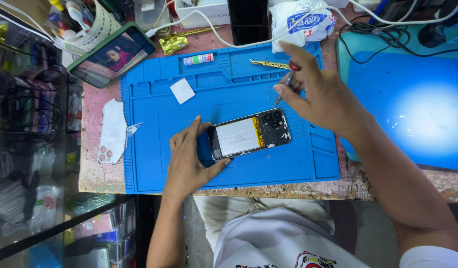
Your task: The person disassembles a mobile phone by removing the back cover and unscrewing components using a small screwdriver and tweezers.
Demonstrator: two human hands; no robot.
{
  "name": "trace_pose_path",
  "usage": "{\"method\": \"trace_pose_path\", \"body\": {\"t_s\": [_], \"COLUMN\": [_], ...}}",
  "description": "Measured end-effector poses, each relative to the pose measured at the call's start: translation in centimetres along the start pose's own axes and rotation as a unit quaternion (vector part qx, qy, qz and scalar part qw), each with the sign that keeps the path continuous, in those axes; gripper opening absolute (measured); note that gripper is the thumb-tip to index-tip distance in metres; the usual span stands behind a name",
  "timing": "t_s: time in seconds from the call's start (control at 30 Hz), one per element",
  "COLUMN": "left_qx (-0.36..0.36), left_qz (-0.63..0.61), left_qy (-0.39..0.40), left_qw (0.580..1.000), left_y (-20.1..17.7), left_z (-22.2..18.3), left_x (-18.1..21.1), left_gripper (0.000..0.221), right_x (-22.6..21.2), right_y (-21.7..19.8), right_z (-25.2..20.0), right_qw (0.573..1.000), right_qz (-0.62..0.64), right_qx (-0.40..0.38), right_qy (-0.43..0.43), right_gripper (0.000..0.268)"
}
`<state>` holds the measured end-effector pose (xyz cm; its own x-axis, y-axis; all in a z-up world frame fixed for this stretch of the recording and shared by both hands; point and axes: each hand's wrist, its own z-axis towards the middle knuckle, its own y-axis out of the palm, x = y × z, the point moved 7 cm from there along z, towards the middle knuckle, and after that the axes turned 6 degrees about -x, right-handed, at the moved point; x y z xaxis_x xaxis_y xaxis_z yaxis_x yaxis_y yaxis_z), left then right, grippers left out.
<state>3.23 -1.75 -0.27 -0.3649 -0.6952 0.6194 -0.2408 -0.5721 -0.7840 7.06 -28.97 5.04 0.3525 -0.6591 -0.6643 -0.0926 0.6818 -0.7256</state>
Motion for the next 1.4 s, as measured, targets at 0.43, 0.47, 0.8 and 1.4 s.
{"method": "trace_pose_path", "body": {"t_s": [0.43,0.47,0.8,1.4], "left_qx": [0.006,0.008,0.013,0.017], "left_qz": [-0.009,-0.008,-0.012,-0.009], "left_qy": [-0.015,-0.012,0.010,0.051], "left_qw": [1.000,1.000,1.000,0.999], "left_y": [0.2,0.2,0.2,-0.2], "left_z": [-0.2,-0.3,-0.3,-0.3], "left_x": [-0.4,-0.4,-1.0,-0.9], "left_gripper": [0.120,0.120,0.120,0.106], "right_x": [0.0,0.0,-0.5,-1.7], "right_y": [0.9,0.9,0.7,0.5], "right_z": [-0.2,-0.2,-0.5,-0.8], "right_qw": [0.996,0.996,0.995,0.994], "right_qz": [-0.057,-0.059,-0.052,-0.061], "right_qx": [-0.014,-0.017,-0.023,-0.010], "right_qy": [-0.071,-0.067,-0.077,-0.091], "right_gripper": [0.043,0.042,0.041,0.031]}}
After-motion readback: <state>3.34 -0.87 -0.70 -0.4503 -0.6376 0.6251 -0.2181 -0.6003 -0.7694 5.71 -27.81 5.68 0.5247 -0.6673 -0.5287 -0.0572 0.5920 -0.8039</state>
